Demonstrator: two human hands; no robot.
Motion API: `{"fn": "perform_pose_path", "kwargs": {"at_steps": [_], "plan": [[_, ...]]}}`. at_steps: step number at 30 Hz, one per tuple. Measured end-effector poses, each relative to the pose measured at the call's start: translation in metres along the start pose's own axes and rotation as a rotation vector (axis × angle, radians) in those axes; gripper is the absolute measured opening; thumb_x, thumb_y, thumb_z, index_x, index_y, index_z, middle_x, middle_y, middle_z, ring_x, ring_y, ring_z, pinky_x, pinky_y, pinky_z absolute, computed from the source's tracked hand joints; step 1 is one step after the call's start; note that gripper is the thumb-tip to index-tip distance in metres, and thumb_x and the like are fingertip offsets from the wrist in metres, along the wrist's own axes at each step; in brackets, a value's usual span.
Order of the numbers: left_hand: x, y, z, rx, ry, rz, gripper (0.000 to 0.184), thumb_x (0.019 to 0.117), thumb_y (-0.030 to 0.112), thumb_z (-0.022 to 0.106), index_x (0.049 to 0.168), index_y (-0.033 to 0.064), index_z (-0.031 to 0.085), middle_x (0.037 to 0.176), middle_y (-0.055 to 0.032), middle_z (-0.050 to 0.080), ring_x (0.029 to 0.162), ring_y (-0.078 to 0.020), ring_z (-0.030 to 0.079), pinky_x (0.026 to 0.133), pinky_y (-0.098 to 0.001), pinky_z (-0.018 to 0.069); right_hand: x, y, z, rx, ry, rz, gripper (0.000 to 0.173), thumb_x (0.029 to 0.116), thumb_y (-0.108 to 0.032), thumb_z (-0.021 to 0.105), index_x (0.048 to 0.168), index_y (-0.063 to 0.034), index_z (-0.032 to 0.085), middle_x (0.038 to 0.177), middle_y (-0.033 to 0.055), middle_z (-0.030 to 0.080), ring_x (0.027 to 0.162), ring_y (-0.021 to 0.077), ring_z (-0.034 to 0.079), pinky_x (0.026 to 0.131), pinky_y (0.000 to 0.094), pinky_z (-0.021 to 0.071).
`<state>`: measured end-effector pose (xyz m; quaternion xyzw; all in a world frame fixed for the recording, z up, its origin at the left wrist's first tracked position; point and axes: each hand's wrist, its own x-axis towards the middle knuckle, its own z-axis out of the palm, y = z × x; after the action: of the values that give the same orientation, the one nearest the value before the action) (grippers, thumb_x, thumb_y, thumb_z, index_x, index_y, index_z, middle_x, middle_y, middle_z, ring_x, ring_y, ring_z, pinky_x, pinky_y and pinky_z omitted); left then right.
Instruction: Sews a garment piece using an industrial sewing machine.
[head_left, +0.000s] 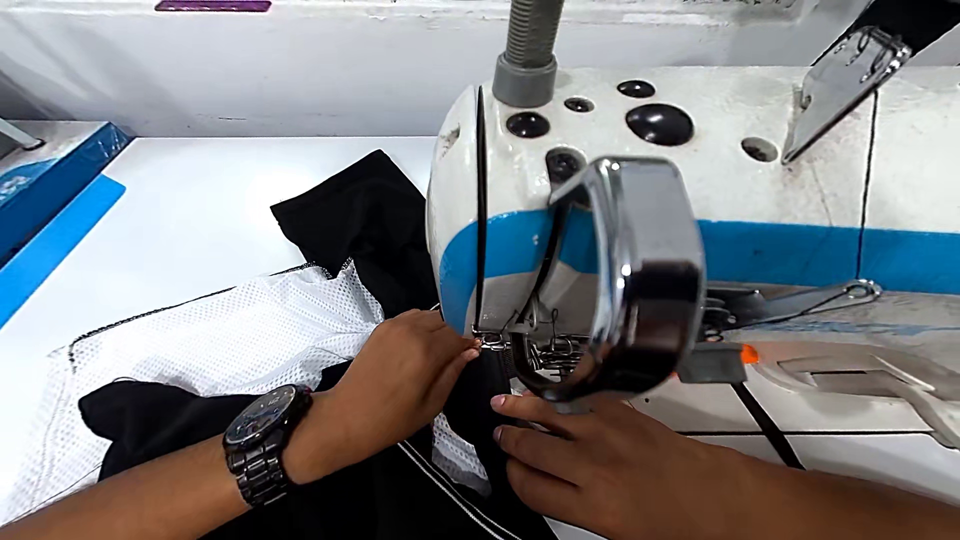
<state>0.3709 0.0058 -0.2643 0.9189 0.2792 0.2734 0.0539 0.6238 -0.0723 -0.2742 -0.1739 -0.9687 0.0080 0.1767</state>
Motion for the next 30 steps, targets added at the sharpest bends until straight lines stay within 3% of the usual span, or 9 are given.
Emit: {"fn": "perform_pose_path", "kwargs": {"at_steps": [2, 5, 7, 10, 11, 14, 18, 26, 30], "plan": [[-0.003, 0.007, -0.002, -0.207, -0.101, 0.013, 0.024, 0.101, 0.023, 0.052, 0.093, 0.0162, 0.073, 0.084, 0.0085, 0.068, 0.083, -0.0025, 0.064, 0.076, -0.0245, 0.0543, 0.0, 0.0, 0.0, -0.003, 0.009, 0.001, 0.019, 0.1059, -0.005, 0.046, 0.106, -0.0115, 0.064, 0.116, 0.0061, 0.071, 0.127, 0.0281, 0.061, 0.103, 0.0414, 0.0522], [-0.016, 0.028, -0.001, -0.393, -0.178, 0.097, 0.027, 0.1084, 0.024, 0.045, 0.1, 0.012, 0.068, 0.085, -0.0011, 0.066, 0.08, -0.0128, 0.063, 0.072, -0.0305, 0.0521, -0.001, 0.0, 0.0, -0.001, 0.025, -0.023, 0.019, 0.1054, -0.005, 0.047, 0.105, -0.0111, 0.065, 0.109, 0.0058, 0.071, 0.12, 0.0272, 0.062, 0.1, 0.0408, 0.0525], [-0.021, 0.033, -0.003, -0.3, -0.122, 0.201, 0.029, 0.1094, 0.026, 0.044, 0.098, 0.0114, 0.067, 0.085, -0.0038, 0.066, 0.08, -0.0166, 0.063, 0.073, -0.0317, 0.0492, -0.001, 0.0, 0.0, 0.007, 0.024, -0.032, 0.018, 0.1062, -0.007, 0.047, 0.107, -0.0101, 0.065, 0.111, 0.0068, 0.071, 0.122, 0.0274, 0.063, 0.101, 0.0397, 0.0532], [-0.021, 0.026, -0.009, -0.049, -0.073, 0.318, 0.041, 0.11, 0.036, 0.041, 0.086, 0.0105, 0.062, 0.099, -0.0078, 0.07, 0.101, -0.0208, 0.067, 0.088, -0.0337, 0.0533, -0.002, 0.0, -0.001, 0.017, 0.021, -0.025, 0.019, 0.1062, -0.007, 0.047, 0.109, -0.0091, 0.066, 0.117, 0.0087, 0.071, 0.126, 0.0278, 0.062, 0.103, 0.039, 0.0527], [-0.021, 0.022, -0.008, 0.038, -0.073, 0.31, 0.044, 0.1101, 0.038, 0.037, 0.089, 0.0098, 0.064, 0.104, -0.0083, 0.072, 0.106, -0.021, 0.068, 0.09, -0.0335, 0.0547, -0.002, 0.0, -0.001, 0.015, 0.012, -0.021, 0.019, 0.1061, -0.006, 0.047, 0.108, -0.009, 0.065, 0.12, 0.0086, 0.071, 0.128, 0.0276, 0.061, 0.103, 0.0388, 0.0524], [-0.025, 0.017, -0.001, 0.215, -0.076, 0.237, 0.041, 0.1082, 0.031, 0.038, 0.11, 0.0059, 0.071, 0.109, -0.0095, 0.074, 0.102, -0.022, 0.071, 0.084, -0.0319, 0.0573, -0.003, 0.002, -0.003, 0.002, -0.033, -0.018, 0.02, 0.1065, -0.007, 0.045, 0.109, -0.01, 0.065, 0.128, 0.0077, 0.067, 0.13, 0.0268, 0.058, 0.101, 0.038, 0.0524], [-0.032, 0.02, 0.003, 0.243, -0.059, 0.166, 0.036, 0.106, 0.024, 0.043, 0.108, 0.0055, 0.074, 0.115, -0.0089, 0.074, 0.102, -0.0217, 0.071, 0.085, -0.0302, 0.0572, -0.006, 0.004, -0.007, 0.028, -0.055, -0.047, 0.022, 0.1061, -0.006, 0.046, 0.11, -0.0103, 0.067, 0.124, 0.0069, 0.07, 0.126, 0.026, 0.061, 0.088, 0.0354, 0.0545], [-0.03, 0.013, 0.004, 0.224, -0.021, 0.123, 0.033, 0.1031, 0.022, 0.047, 0.108, 0.0091, 0.077, 0.11, -0.0046, 0.076, 0.102, -0.0184, 0.071, 0.086, -0.0282, 0.0561, -0.002, 0.008, -0.002, 0.007, -0.029, -0.013, 0.021, 0.1061, -0.007, 0.046, 0.111, -0.0114, 0.066, 0.127, 0.0048, 0.07, 0.126, 0.0229, 0.062, 0.085, 0.0318, 0.0551], [-0.021, 0.003, 0.002, 0.216, -0.029, 0.092, 0.032, 0.1004, 0.025, 0.048, 0.102, 0.0131, 0.078, 0.099, -0.0006, 0.074, 0.1, -0.0163, 0.069, 0.081, -0.0287, 0.0561, 0.0, 0.014, 0.0, -0.042, 0.006, 0.039, 0.02, 0.1046, -0.008, 0.048, 0.111, -0.0113, 0.067, 0.127, 0.0048, 0.07, 0.121, 0.0229, 0.065, 0.083, 0.0326, 0.0559]]}}
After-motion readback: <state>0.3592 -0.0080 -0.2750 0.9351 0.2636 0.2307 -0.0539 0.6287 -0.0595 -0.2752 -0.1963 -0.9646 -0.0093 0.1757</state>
